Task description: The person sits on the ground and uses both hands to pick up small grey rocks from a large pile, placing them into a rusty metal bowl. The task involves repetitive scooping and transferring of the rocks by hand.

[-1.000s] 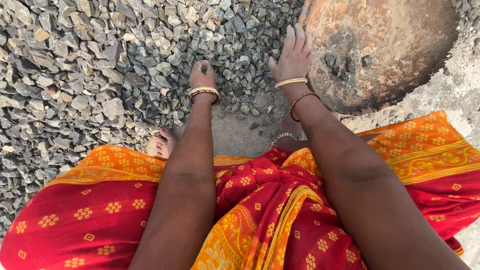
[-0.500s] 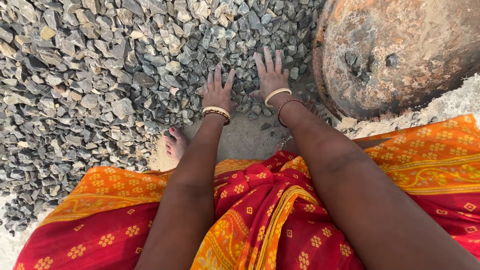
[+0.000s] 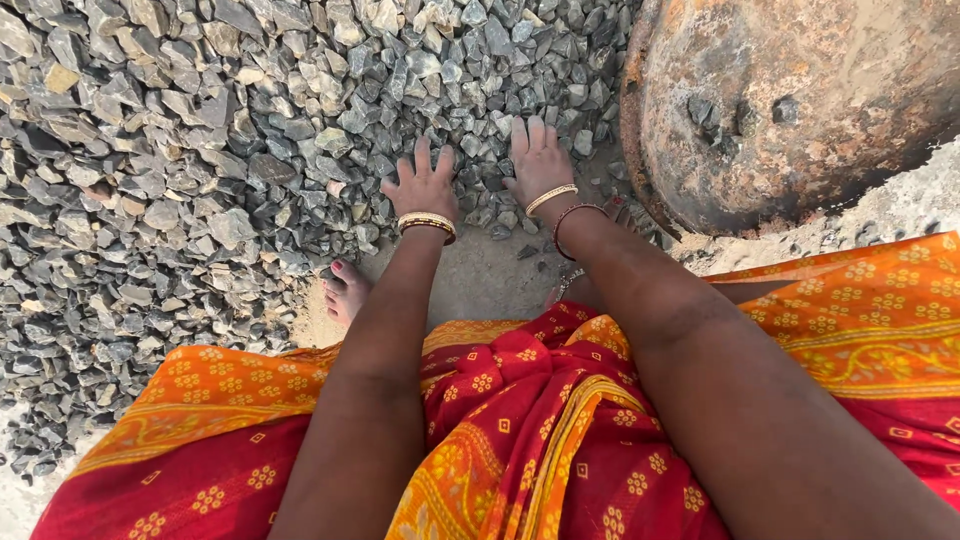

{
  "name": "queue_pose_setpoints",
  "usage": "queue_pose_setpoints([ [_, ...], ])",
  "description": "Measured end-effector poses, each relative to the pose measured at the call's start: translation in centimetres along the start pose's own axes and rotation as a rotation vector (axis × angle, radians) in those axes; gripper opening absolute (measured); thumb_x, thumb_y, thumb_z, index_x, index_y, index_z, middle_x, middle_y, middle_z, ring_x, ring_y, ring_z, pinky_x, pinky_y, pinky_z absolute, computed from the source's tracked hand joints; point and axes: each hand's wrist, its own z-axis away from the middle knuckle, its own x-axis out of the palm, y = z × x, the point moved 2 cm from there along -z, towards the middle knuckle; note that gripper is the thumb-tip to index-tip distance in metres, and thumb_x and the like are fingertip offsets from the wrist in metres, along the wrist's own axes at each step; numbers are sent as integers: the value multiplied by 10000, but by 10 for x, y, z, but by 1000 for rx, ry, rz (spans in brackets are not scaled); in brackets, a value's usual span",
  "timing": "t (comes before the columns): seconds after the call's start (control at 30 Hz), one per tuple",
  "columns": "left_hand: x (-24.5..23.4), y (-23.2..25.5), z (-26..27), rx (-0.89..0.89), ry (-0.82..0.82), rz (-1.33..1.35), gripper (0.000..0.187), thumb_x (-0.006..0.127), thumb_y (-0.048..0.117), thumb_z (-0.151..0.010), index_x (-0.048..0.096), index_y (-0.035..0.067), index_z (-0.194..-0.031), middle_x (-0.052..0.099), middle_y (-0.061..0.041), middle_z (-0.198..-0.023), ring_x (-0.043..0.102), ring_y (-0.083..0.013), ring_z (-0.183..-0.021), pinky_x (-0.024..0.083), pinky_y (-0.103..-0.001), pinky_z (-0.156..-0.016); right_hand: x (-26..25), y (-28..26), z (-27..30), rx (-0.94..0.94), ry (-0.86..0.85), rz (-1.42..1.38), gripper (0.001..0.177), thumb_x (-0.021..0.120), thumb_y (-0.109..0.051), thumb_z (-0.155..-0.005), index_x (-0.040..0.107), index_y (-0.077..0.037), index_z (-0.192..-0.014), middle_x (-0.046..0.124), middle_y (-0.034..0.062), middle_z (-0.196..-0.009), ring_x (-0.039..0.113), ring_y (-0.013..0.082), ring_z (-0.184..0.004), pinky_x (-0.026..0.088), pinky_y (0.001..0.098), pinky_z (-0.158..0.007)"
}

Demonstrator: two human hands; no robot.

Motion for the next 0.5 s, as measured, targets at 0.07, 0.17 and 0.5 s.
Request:
queue_pose_setpoints([
  [0.07,-10,1,4,-41,-26,88,654,682,166,-839,507,340,-1444,414,-20,-1530,447,-301,-1365,347,-650,-1047,-2,1,5,-28,40,-35,1021,901,-350,-759,328,-39,-1544,371,204,-1499,407,405,-1379,470,474,-1080],
  [0.17,-9,6,5,-140,35,160,695,743,188,-772,510,318,-1413,433,-23,-1489,438,-329,-1350,344,-651,-1051,-18,-2,6,4,79,-72,978,917,-345,-706,379,-62,-1473,387,191,-1466,420,403,-1332,466,479,-1041],
  [0.5,-8,4,-10,-29,-122,219,475,695,43,-852,573,200,-1283,459,-170,-1449,575,-411,-1228,536,-522,-971,-11,19,-12,22,-43,-149,635,881,-222,-740,489,-62,-1213,396,250,-1407,510,443,-1241,496,492,-990],
])
